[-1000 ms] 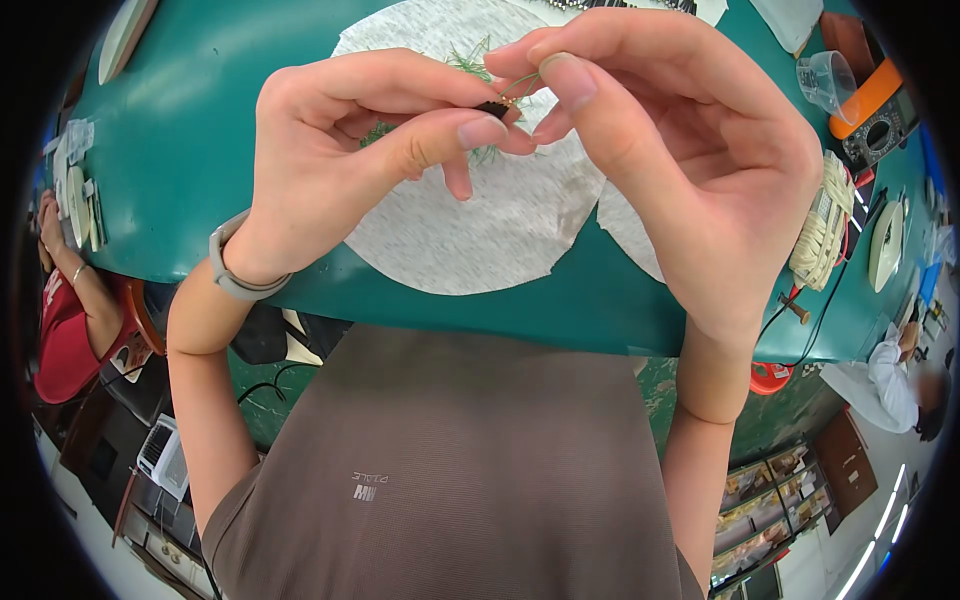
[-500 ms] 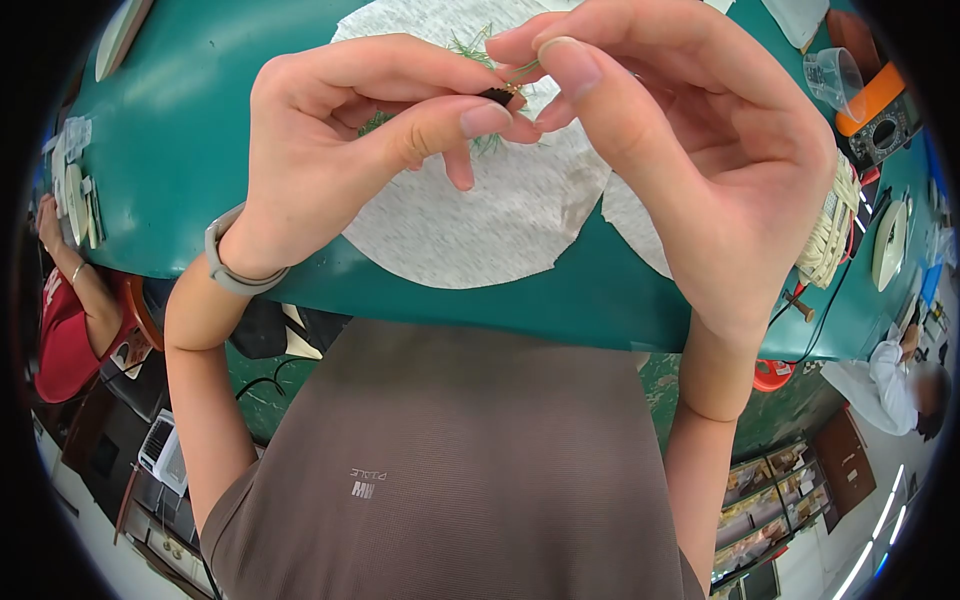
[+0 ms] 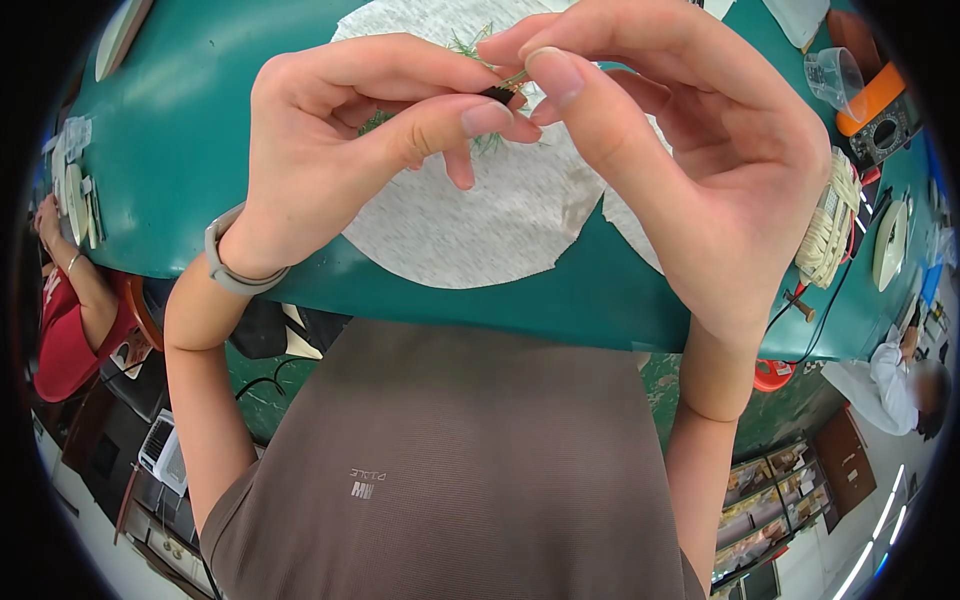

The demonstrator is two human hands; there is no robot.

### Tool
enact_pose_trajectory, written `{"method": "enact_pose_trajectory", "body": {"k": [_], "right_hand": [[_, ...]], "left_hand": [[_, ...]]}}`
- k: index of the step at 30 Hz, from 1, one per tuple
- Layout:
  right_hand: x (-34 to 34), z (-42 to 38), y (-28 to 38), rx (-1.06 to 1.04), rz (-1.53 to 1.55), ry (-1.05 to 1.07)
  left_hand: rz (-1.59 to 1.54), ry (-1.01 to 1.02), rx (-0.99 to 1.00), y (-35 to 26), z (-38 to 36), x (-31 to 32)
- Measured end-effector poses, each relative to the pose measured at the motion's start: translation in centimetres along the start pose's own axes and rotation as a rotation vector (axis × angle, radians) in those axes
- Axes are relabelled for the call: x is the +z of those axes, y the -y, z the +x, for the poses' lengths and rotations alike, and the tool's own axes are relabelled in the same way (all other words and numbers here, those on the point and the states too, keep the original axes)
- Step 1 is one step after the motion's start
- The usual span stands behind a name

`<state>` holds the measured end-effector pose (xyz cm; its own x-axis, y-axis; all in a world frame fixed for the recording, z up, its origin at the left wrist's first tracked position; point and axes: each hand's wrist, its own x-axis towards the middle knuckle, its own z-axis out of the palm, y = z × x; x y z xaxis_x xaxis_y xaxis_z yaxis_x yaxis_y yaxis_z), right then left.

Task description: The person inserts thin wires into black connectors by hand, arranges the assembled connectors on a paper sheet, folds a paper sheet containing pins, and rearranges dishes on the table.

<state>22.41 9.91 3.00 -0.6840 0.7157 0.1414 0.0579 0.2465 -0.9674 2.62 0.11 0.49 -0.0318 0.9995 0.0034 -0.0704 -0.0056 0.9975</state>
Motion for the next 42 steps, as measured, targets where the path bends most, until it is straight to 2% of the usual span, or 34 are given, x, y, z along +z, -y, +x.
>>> {"method": "enact_pose_trajectory", "body": {"k": [18, 24, 30, 42], "right_hand": [[0.9, 0.0, -0.3, -0.041, 0.024, 0.007], [1.5, 0.3, 0.3, -0.121, -0.201, 0.023], [1.6, 0.1, 0.1, -0.173, -0.249, 0.006], [1.5, 0.5, 0.0, -0.204, -0.298, 0.024]], "left_hand": [[-0.012, 0.006, 0.017, 0.2, 0.0, -0.2], [-0.049, -0.022, -0.038, -0.2, 0.1, -0.5], [-0.124, -0.026, -0.057, 0.0, 0.1, -0.5], [-0.005, -0.012, -0.024, 0.0, 0.1, -0.4]]}}
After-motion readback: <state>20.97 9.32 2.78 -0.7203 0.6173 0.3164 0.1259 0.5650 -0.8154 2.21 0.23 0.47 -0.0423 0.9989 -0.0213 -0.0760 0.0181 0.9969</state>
